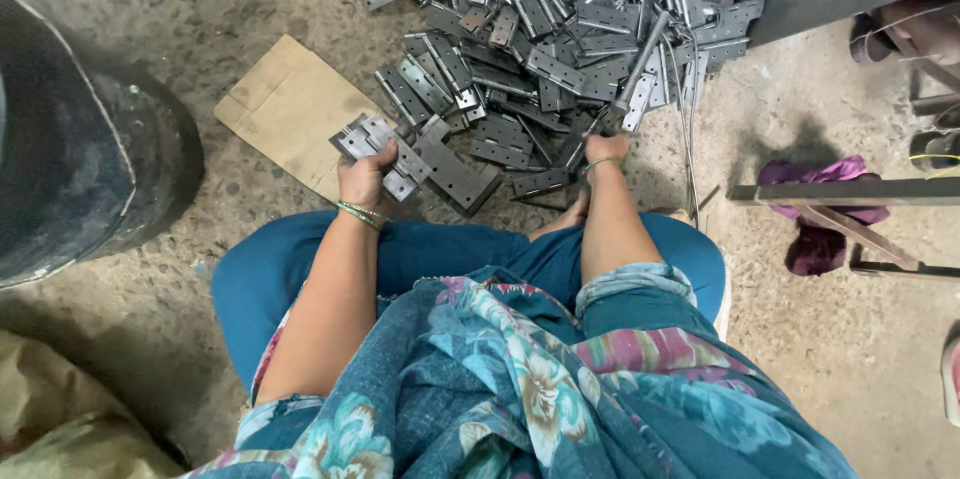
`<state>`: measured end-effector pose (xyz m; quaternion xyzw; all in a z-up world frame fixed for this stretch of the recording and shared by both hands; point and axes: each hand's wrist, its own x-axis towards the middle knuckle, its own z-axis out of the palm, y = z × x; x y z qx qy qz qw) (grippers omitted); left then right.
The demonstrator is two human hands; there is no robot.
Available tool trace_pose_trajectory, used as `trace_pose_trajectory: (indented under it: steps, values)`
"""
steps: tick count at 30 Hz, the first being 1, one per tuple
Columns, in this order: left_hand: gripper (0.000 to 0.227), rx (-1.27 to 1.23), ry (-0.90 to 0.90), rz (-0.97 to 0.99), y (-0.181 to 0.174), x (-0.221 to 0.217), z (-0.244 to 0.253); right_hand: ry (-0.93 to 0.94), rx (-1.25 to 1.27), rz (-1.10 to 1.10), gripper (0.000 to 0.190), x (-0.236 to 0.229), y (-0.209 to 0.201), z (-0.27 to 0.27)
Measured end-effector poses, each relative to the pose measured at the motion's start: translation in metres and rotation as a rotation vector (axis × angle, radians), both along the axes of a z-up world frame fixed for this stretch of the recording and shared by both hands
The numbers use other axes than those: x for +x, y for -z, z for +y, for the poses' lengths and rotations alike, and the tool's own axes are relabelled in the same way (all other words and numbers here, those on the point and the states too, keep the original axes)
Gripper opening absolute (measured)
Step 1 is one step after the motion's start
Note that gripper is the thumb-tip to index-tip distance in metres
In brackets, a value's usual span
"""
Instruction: The person sits on the floor and repeatedly picks up small metal brackets and rods from a large pile. They insert the rods into the brackets by hand and place the assembled units into a nearby black bucket. Other workers are visible in the background performing similar tasks.
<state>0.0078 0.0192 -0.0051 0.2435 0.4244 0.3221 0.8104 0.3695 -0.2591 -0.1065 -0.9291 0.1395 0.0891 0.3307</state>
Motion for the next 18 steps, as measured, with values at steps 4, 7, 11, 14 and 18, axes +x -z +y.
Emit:
trace_pose_trajectory:
  steps: [4,7,11,14,18]
  values:
    - [0.030,0.006,0.037,-0.105,-0.006,0.010,0.001,-0.361,-0.352,-0.166,0.034,-0.007,-0.023,0.003]
    - [0.027,-0.103,0.145,-0.178,-0.019,0.011,0.000,-0.628,-0.345,-0.383,0.040,-0.034,-0.069,0.024]
    - [0.036,-0.139,0.263,-0.218,-0.032,0.009,-0.005,-0.940,-0.157,-0.189,0.042,-0.096,-0.145,0.066]
    - [0.043,-0.180,0.338,-0.339,-0.036,0.006,-0.012,-1.188,0.317,0.041,0.043,-0.139,-0.182,0.102]
    - [0.047,-0.140,0.459,-0.338,-0.035,0.000,-0.016,-1.215,0.610,0.321,0.037,-0.152,-0.191,0.137]
